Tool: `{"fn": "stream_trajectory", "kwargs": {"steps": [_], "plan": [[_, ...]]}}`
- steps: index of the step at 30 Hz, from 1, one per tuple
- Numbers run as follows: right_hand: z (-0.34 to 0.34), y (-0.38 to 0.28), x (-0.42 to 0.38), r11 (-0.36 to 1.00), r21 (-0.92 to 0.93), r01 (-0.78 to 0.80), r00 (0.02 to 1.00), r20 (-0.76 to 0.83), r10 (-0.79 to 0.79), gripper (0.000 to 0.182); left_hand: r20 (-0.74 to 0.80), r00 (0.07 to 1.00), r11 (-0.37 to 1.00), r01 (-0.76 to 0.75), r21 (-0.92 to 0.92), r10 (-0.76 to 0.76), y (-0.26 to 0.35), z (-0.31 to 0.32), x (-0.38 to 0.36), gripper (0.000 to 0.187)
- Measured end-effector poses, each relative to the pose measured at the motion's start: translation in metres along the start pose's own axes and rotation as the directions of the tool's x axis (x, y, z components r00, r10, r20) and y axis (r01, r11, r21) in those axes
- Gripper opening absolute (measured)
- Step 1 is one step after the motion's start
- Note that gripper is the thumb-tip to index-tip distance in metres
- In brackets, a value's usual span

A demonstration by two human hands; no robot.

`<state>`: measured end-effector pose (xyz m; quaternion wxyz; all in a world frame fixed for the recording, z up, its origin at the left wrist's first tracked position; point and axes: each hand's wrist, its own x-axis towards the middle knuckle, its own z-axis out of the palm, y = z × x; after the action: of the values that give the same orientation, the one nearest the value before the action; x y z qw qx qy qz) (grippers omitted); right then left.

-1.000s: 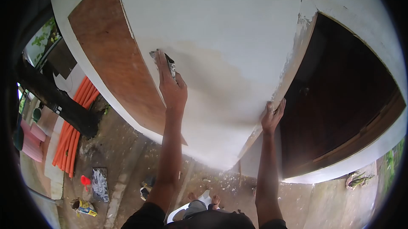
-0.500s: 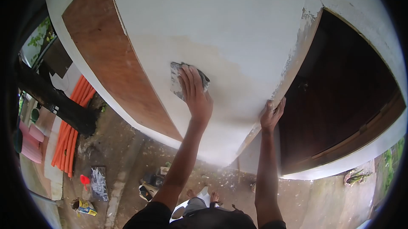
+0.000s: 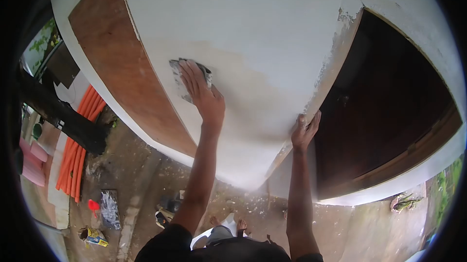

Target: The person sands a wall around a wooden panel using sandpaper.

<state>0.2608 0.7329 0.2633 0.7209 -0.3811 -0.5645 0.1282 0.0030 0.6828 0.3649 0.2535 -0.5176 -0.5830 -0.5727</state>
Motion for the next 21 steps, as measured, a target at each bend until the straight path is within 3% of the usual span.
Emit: {"fn": "stream_trajectory", "kwargs": {"steps": [2,5,6,9,11,13,16,19,21], "plan": [[0.006,0.005,0.005,1.000,-0.006,0.026,1.000,-0.007,-0.027,0.062,0.048,0.997,0.998,-0.055,-0.017,0.056,0.004,0.017,-0.038,0.079],[0.006,0.002,0.009,0.998,-0.020,0.053,0.999,0.000,-0.053,0.060,0.112,0.992,0.993,-0.067,0.099,0.056,-0.009,0.001,-0.021,0.079],[0.006,-0.004,0.009,0.999,-0.015,0.046,0.999,0.013,-0.046,0.059,0.043,0.999,0.996,0.004,0.093,-0.008,-0.012,-0.010,0.011,0.080],[0.001,-0.010,0.003,0.998,-0.018,0.059,0.998,0.017,-0.059,0.057,-0.004,1.000,0.998,0.015,0.054,-0.015,-0.007,-0.010,0.031,0.080],[0.006,-0.007,0.006,0.997,-0.020,0.073,0.997,0.012,-0.073,0.057,0.122,0.992,0.999,0.001,0.032,-0.005,0.005,0.007,-0.030,0.077],[0.002,0.001,0.006,0.997,-0.049,0.055,0.998,0.025,-0.054,0.056,0.163,0.986,0.986,-0.065,0.156,0.039,-0.001,0.009,-0.046,0.076],[0.008,-0.011,0.007,0.997,0.001,0.071,0.997,-0.036,-0.071,0.054,-0.009,0.999,0.987,0.048,0.150,-0.047,-0.010,-0.015,0.037,0.075],[0.006,0.001,0.005,0.998,-0.009,0.059,0.998,-0.010,-0.060,0.053,0.026,1.000,1.000,-0.009,0.007,0.009,0.007,0.001,0.003,0.074],[0.005,-0.007,0.003,0.997,-0.020,0.069,0.998,-0.001,-0.069,0.053,0.214,0.976,0.999,-0.039,0.025,0.033,0.009,0.020,-0.067,0.078]]}}
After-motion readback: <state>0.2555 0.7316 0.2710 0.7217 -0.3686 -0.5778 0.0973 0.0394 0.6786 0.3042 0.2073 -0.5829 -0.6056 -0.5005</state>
